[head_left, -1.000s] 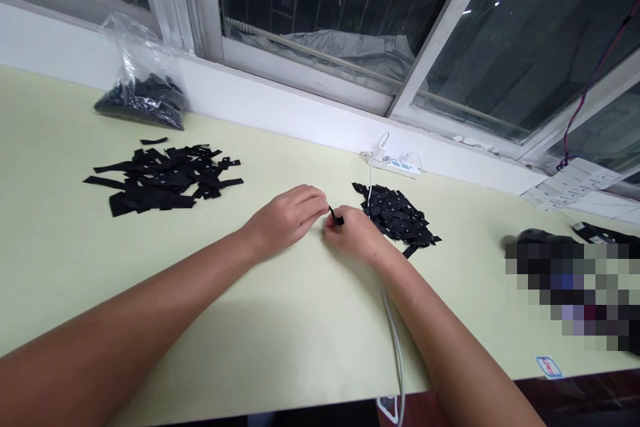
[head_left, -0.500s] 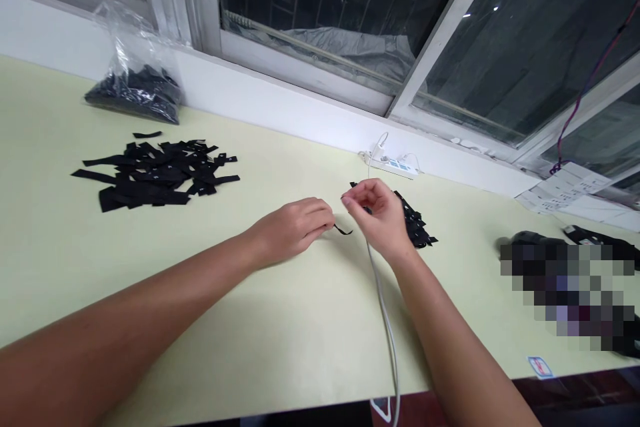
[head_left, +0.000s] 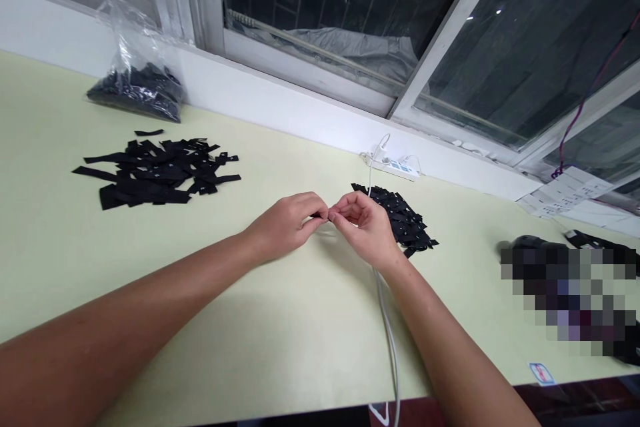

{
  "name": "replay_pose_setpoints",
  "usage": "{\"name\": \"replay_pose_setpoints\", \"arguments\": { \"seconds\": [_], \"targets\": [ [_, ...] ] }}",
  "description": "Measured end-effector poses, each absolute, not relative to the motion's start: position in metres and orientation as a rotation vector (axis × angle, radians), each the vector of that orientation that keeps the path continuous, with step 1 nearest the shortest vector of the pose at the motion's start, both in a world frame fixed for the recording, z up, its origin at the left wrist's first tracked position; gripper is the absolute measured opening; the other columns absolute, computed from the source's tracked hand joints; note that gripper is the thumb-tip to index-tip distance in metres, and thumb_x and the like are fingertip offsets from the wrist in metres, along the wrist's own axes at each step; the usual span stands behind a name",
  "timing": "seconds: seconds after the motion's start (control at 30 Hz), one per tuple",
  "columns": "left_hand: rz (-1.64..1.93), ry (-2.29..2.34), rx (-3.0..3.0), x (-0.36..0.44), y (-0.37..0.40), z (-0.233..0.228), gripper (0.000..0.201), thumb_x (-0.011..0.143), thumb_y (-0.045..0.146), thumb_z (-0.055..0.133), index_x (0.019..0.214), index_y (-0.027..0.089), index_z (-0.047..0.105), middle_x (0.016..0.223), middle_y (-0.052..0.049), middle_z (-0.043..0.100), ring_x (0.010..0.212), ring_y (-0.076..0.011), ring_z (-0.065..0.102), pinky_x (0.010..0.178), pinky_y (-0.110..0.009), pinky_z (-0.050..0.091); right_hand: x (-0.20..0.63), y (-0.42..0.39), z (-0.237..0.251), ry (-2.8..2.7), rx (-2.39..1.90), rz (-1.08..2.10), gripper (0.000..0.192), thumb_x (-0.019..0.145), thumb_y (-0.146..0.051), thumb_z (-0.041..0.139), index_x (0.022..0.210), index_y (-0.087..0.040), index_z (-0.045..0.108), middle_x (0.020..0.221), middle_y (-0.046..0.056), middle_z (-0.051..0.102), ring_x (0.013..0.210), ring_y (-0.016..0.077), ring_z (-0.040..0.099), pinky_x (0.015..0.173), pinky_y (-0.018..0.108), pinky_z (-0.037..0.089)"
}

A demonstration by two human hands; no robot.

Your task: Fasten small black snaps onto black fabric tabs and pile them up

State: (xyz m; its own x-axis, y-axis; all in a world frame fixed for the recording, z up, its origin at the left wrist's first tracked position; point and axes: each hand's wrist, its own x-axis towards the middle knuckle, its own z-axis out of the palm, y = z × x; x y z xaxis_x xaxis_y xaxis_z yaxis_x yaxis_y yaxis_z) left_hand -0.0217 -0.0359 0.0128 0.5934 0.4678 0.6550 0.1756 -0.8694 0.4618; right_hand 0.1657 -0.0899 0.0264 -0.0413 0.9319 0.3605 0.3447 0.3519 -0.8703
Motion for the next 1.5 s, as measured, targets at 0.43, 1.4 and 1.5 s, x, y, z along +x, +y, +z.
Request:
{"name": "replay_pose_setpoints", "arguments": {
  "seconds": [0.43, 1.4, 1.5],
  "targets": [
    [1.203, 0.611, 2.324, -0.0201, -0.0393, 0.0132, 0.009, 0.088, 0.014, 0.056, 0.084, 0.018, 0.063, 0.084, -0.001, 0.066, 0.075, -0.0128, 0.061, 0.065, -0.023, 0.048, 0.1673, -0.0892, 0.0243, -1.564, -1.176, 0.829, 0.022, 0.082, -0.038, 0.071, 0.088, -0.021, 0.059, 0.083, 0.004, 0.070, 0.075, 0.0146, 0.066, 0.069, 0.028, 0.054],
    [1.106, 0.674, 2.242, -0.0197, -0.0416, 0.0128, 0.007, 0.089, 0.018, 0.056, 0.084, 0.018, 0.061, 0.083, -0.001, 0.062, 0.075, -0.0132, 0.057, 0.064, -0.024, 0.045, 0.1650, -0.0897, 0.0258, -1.411, -1.236, 0.960, 0.028, 0.074, -0.038, 0.079, 0.081, -0.019, 0.060, 0.072, 0.002, 0.070, 0.062, 0.0120, 0.060, 0.056, 0.024, 0.043],
    [1.062, 0.690, 2.239, -0.0201, -0.0424, 0.0133, 0.009, 0.090, 0.019, 0.054, 0.084, 0.018, 0.060, 0.083, -0.001, 0.062, 0.075, -0.0131, 0.057, 0.064, -0.024, 0.043, 0.1658, -0.0893, 0.0259, -1.425, -1.257, 0.954, 0.028, 0.075, -0.040, 0.078, 0.081, -0.019, 0.060, 0.070, 0.001, 0.069, 0.060, 0.0117, 0.059, 0.054, 0.024, 0.042]
  ]
}}
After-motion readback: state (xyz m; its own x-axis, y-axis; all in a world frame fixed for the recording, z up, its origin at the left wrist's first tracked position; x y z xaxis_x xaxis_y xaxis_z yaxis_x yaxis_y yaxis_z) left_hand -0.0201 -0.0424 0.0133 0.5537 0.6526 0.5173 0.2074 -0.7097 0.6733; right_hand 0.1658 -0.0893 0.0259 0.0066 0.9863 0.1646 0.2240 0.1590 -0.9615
